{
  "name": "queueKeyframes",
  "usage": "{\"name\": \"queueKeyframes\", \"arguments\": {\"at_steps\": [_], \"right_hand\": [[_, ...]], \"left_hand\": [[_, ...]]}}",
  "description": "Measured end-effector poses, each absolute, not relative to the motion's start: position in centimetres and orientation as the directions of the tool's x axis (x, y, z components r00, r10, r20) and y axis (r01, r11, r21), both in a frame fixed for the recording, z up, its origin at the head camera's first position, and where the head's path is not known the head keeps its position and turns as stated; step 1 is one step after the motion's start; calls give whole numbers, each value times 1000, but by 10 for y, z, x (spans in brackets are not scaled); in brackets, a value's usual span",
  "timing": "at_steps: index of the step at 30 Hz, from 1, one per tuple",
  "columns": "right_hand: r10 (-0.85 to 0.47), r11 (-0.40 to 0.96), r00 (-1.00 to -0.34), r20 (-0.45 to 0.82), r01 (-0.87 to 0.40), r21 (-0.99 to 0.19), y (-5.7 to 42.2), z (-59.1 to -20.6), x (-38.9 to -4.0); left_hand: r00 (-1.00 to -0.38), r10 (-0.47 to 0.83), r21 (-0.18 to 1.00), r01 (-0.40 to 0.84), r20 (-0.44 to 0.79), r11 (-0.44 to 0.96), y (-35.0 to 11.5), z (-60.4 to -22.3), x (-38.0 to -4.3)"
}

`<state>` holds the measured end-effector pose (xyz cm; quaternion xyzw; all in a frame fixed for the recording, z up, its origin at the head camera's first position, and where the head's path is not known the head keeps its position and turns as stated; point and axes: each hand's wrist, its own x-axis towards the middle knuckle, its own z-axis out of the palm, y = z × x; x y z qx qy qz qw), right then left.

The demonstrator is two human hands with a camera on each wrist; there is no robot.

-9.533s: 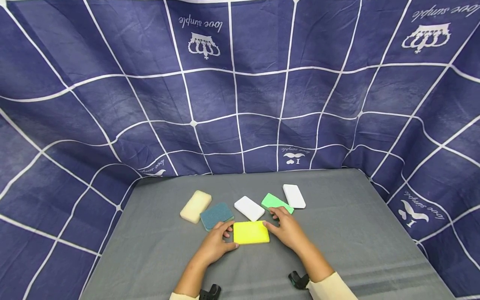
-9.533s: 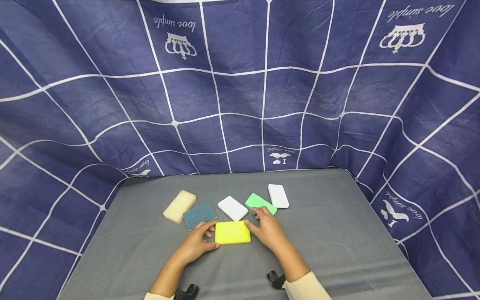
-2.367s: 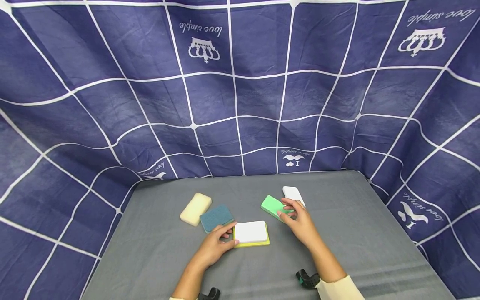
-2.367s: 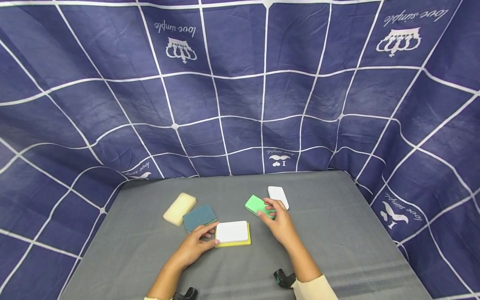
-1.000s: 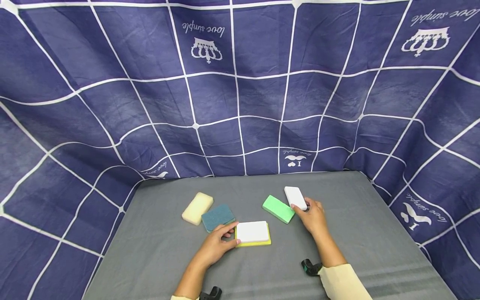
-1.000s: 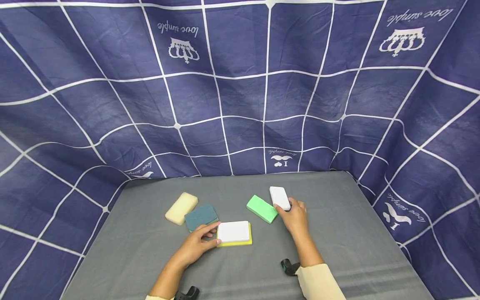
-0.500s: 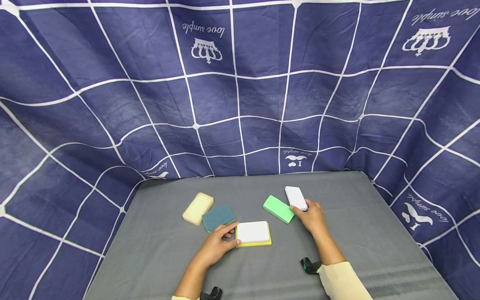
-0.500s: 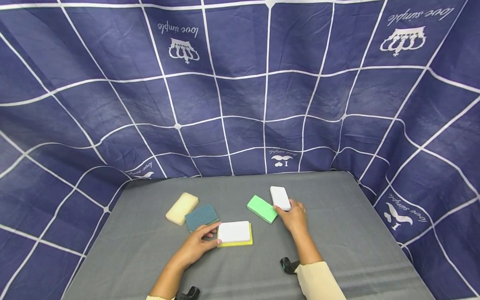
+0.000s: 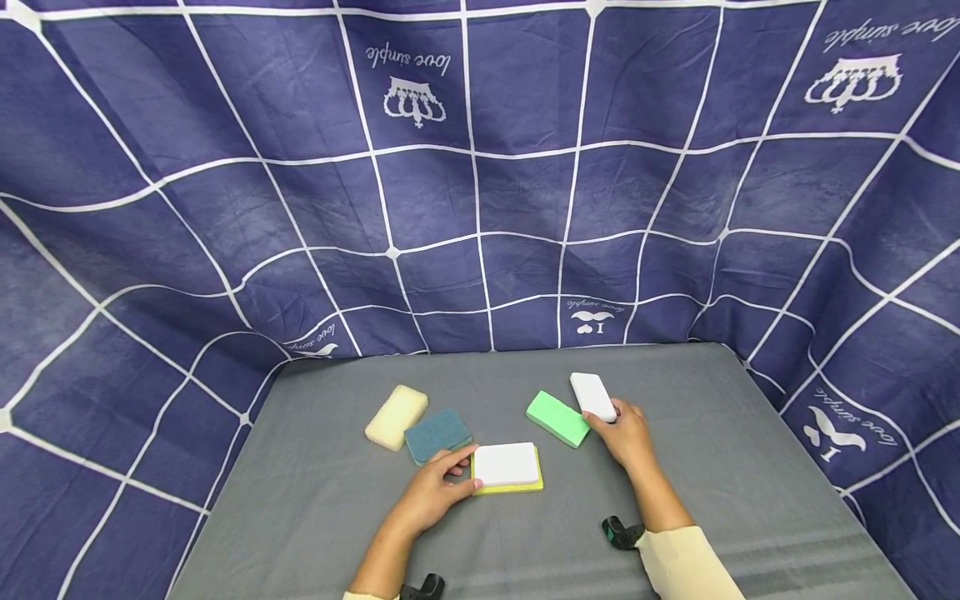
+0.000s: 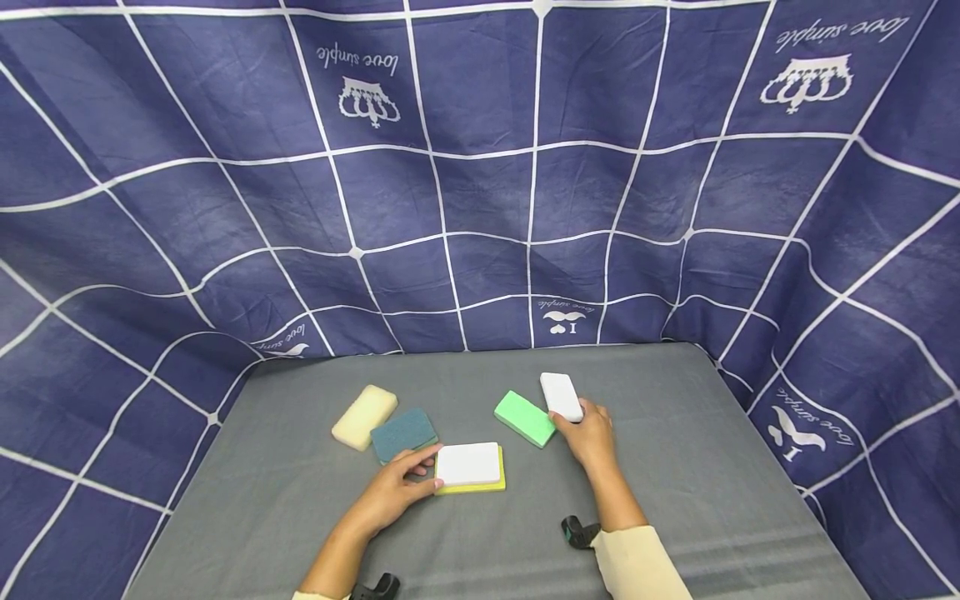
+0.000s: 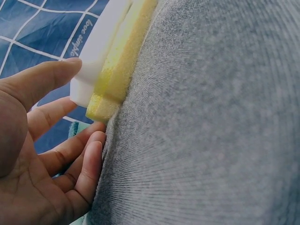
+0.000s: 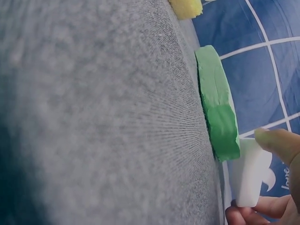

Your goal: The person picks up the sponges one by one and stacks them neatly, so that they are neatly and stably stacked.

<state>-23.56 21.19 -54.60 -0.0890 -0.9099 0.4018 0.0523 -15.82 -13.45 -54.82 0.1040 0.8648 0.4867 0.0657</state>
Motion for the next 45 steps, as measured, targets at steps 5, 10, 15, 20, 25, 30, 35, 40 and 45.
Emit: {"name": "queueKeyframes", "arguments": {"at_steps": [5,10,15,20,25,30,35,40,45], "right_hand": [[222,609,-975,32,113,-785,213,-547,-235],[226,558,-974,31,104,-823,214,-544,-233],[220,515,-975,-3,119,-849,214,-541,-229],[215,472,-976,10,95,-876,212,-537,-225],[203,411,-979,28,59,-910,210,-533,-221],[171,357,-985,29,34,-934,205,-528,-217],[88,231,-993,81,-59,-971,200,-522,-212],[8,184,-989,149,-145,-972,197,-520,-208],[-78,191,-978,192,-203,-960,194,-520,-204]], "left_hand": [[-971,239,860,109,-15,498,-134,-548,-158],[-971,237,863,107,-15,494,-133,-548,-158],[-970,241,859,113,-12,499,-134,-548,-158],[-971,240,855,113,-13,506,-134,-548,-157],[-971,238,853,113,-13,509,-134,-547,-157],[-971,239,862,109,-15,495,-134,-546,-157],[-971,240,864,105,-19,492,-134,-546,-157],[-971,235,864,93,-31,495,-134,-547,-157],[-974,224,865,89,-27,494,-133,-545,-156]]}}
